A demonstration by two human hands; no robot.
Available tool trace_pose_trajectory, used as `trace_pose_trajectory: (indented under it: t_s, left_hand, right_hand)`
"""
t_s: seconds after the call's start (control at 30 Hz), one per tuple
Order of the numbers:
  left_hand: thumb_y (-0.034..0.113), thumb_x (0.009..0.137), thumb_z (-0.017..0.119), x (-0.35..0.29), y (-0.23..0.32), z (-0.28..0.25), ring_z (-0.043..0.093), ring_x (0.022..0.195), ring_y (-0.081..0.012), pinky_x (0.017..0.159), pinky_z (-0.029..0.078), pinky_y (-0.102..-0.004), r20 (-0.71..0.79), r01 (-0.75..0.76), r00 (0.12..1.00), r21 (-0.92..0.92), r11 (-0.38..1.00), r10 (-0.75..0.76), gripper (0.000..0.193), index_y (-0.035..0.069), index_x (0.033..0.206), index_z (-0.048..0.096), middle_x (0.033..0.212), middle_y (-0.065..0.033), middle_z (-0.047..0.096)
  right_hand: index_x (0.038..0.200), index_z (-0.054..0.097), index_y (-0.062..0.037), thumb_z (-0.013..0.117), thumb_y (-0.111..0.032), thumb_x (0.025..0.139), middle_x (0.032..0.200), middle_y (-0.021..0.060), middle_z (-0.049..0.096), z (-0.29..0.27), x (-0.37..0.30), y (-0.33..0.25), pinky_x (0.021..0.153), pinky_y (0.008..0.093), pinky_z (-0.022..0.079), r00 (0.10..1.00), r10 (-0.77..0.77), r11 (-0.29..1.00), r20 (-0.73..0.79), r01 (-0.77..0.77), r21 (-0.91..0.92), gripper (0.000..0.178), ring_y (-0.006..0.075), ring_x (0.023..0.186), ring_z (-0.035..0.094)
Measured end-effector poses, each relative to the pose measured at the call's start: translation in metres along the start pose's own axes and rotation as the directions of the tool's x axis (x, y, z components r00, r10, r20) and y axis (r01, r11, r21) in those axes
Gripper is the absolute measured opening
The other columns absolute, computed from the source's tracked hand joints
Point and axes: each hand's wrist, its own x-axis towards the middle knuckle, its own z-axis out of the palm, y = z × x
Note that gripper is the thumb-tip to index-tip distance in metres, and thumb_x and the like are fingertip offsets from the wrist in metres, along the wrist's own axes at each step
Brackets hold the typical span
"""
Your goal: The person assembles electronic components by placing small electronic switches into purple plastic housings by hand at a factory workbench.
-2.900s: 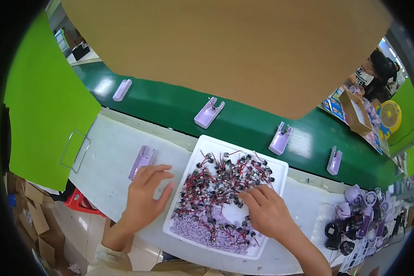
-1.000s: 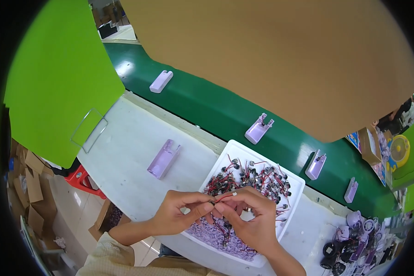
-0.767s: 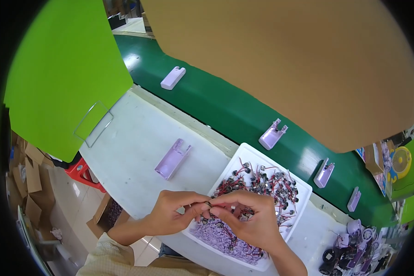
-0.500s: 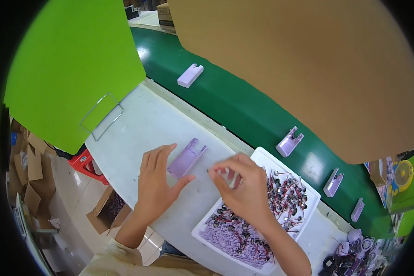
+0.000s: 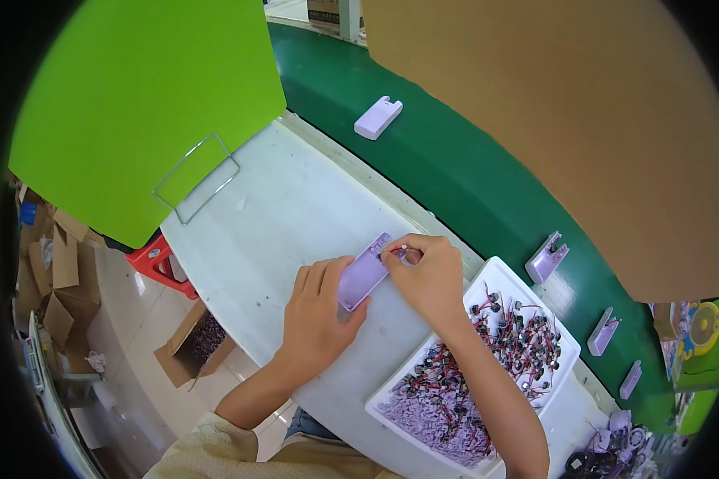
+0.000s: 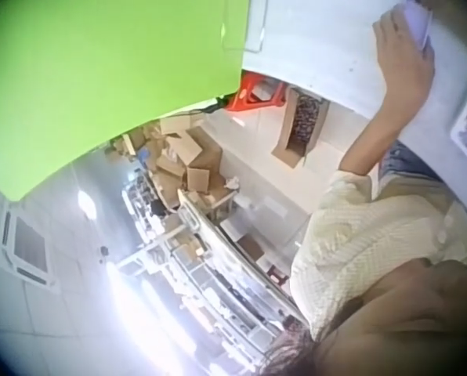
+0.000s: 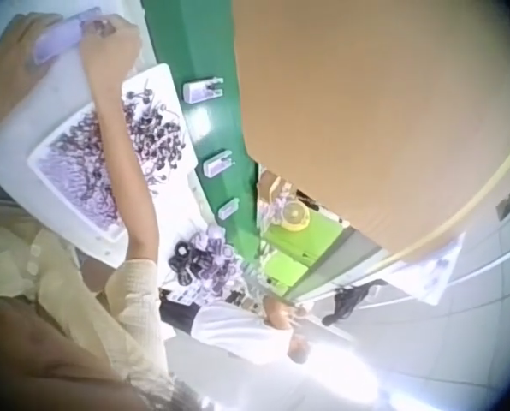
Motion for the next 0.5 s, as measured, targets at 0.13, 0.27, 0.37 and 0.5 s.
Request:
trace_pose_trajectory:
  t_s: [0.13, 0.27, 0.37, 0.5]
  left_hand:
    - [0.008, 0.074, 0.073, 0.002, -0.002, 0.000, 0.053, 0.102, -0.0337, 0.085, 0.048, -0.0411, -0.003, -0.011, 1.000, 0.015, 1.000, 0.011, 0.058, 0.002, 0.126, 0.049, 0.114, -0.0144, 0.054]
    - [0.009, 0.074, 0.073, 0.003, -0.003, -0.003, 0.053, 0.102, -0.0331, 0.084, 0.048, -0.0409, -0.008, -0.013, 1.000, 0.016, 1.000, 0.014, 0.058, 0.002, 0.126, 0.049, 0.114, -0.0142, 0.054]
    - [0.009, 0.074, 0.073, 0.001, -0.004, -0.002, 0.053, 0.102, -0.0328, 0.084, 0.049, -0.0407, -0.013, -0.008, 1.000, 0.011, 1.000, 0.008, 0.057, 0.002, 0.126, 0.049, 0.114, -0.0141, 0.054]
    - [0.009, 0.072, 0.076, 0.002, -0.004, -0.002, 0.053, 0.101, -0.0326, 0.084, 0.049, -0.0399, -0.029, 0.017, 0.999, -0.001, 1.000, -0.017, 0.057, 0.003, 0.124, 0.052, 0.114, -0.0118, 0.056]
  right_hand:
    - [0.081, 0.075, -0.0049, 0.071, -0.013, 0.072, 0.048, 0.0019, 0.039, 0.003, 0.001, -0.004, 0.047, 0.0297, 0.032, 0.999, 0.045, 0.999, 0.009, -0.045, -0.006, 0.012, 0.0108, 0.045, 0.038]
    - [0.081, 0.075, -0.0047, 0.071, -0.013, 0.072, 0.047, 0.0019, 0.038, 0.005, 0.000, -0.008, 0.046, 0.0300, 0.031, 0.998, 0.065, 0.998, 0.003, -0.065, -0.003, 0.012, 0.0106, 0.044, 0.036]
    - [0.081, 0.074, -0.0046, 0.071, -0.013, 0.073, 0.047, 0.0015, 0.037, 0.009, -0.004, -0.008, 0.046, 0.0304, 0.030, 0.999, 0.033, 0.999, -0.040, -0.034, -0.029, 0.012, 0.0105, 0.044, 0.034]
    - [0.081, 0.073, -0.0043, 0.070, -0.012, 0.074, 0.047, 0.0010, 0.036, 0.013, -0.008, -0.014, 0.046, 0.0307, 0.029, 0.996, 0.033, 0.998, -0.083, -0.038, -0.059, 0.010, 0.0106, 0.044, 0.033]
